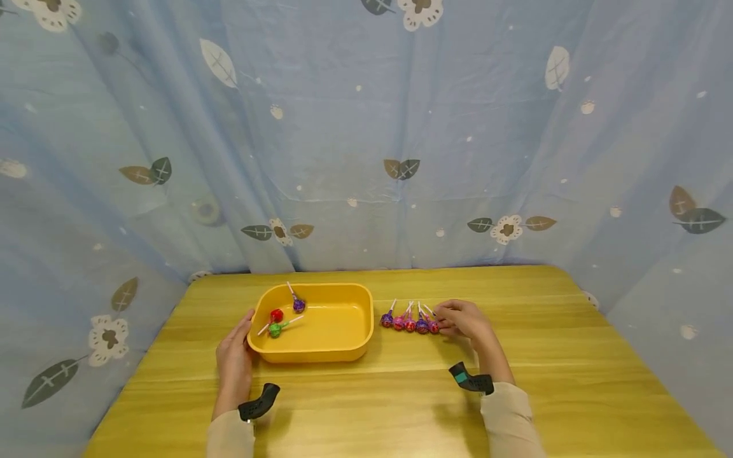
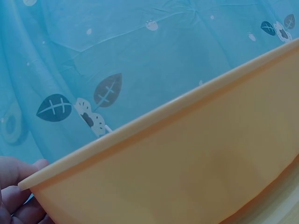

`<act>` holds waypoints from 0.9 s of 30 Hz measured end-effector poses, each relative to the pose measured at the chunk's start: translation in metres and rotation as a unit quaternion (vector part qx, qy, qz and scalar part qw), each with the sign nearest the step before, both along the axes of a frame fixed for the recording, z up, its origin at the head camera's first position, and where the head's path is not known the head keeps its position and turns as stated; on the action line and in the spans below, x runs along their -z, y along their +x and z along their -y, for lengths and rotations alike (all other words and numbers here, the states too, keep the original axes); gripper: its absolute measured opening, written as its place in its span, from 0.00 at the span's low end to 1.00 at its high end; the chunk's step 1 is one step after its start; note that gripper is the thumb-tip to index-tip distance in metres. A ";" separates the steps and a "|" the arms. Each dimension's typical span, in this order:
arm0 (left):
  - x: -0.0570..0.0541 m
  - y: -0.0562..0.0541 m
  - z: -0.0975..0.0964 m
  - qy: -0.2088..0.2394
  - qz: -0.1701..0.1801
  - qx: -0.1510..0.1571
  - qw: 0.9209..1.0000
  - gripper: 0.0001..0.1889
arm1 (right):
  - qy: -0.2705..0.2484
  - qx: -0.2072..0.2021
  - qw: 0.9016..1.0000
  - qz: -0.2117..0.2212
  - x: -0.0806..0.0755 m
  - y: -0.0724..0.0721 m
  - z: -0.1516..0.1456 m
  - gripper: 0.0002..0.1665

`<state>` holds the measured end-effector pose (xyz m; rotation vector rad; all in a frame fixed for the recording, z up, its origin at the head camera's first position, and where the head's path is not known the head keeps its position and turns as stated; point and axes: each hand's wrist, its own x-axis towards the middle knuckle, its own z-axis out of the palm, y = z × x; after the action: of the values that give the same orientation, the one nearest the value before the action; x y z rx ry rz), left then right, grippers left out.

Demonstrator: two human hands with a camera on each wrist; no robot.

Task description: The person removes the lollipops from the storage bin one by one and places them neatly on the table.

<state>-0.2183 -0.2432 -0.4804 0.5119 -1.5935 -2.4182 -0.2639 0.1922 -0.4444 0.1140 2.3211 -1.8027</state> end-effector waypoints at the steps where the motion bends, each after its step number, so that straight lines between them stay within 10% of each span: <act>1: 0.000 0.000 0.001 -0.001 -0.001 0.001 1.000 0.25 | -0.008 -0.011 1.000 -0.004 -0.002 -0.001 0.006 0.21; 17: -0.002 0.000 0.001 0.010 0.003 -0.007 1.000 0.25 | -0.104 -0.178 0.978 -0.044 -0.029 -0.016 0.132 0.19; 27: -0.002 0.001 0.001 0.005 -0.004 -0.004 1.000 0.24 | -0.085 -0.173 0.981 -0.003 -0.021 -0.046 0.201 0.16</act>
<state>-0.2173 -0.2438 -0.4780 0.5097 -1.5734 -2.4216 -0.3099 -0.0087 -0.4235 -0.3024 2.0233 -1.8051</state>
